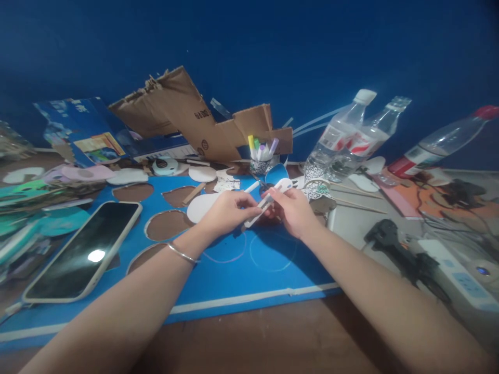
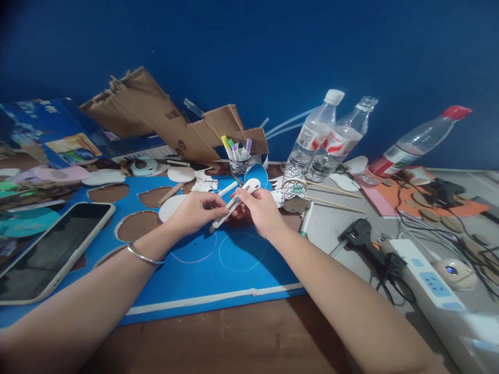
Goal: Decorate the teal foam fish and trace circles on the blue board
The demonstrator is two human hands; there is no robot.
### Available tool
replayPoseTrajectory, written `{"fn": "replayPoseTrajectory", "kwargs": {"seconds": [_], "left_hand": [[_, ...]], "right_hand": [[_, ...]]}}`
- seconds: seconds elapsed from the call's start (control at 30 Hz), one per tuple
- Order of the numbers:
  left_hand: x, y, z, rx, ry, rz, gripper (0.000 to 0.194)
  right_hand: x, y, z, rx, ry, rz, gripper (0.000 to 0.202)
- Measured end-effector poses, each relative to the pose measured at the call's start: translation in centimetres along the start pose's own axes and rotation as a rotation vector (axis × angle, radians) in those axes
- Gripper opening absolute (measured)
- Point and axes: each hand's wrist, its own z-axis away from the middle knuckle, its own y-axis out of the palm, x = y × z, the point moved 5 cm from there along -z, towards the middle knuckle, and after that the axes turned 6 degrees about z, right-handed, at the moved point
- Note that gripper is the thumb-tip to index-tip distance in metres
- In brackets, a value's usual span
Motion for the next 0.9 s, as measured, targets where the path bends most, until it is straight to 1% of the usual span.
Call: {"fn": "replayPoseTrajectory", "kwargs": {"seconds": [0.17, 0.27, 0.4, 0.6, 0.77, 0.9], "left_hand": [[-0.07, -0.01, -0.06, 0.018, 0.009, 0.036, 0.022], [-0.13, 0.05, -0.06, 0.034, 0.007, 0.055, 0.019], [-0.14, 0.19, -0.04, 0.057, -0.016, 0.063, 0.018], [-0.14, 0.18, -0.17, 0.042, -0.016, 0.122, 0.018], [-0.09, 0.07, -0.14, 0.012, -0.028, 0.109, 0.021], [-0.24, 0.19, -0.09, 0.035, -0.015, 0.124, 0.023]], "right_hand": [[0.00, 0.02, 0.09, -0.013, -0.042, 0.035, 0.027], [0.10, 0.16, 0.34, -0.020, -0.030, 0.040, 0.029], [0.25, 0.48, 0.53, 0.004, -0.024, 0.050, 0.032], [0.03, 0.50, 0.29, 0.016, -0.012, 0.003, 0.029], [0.26, 0.49, 0.51, 0.026, -0.024, 0.184, 0.027], [0.33, 0.42, 0.65, 0.024, -0.035, 0.203, 0.028]]}}
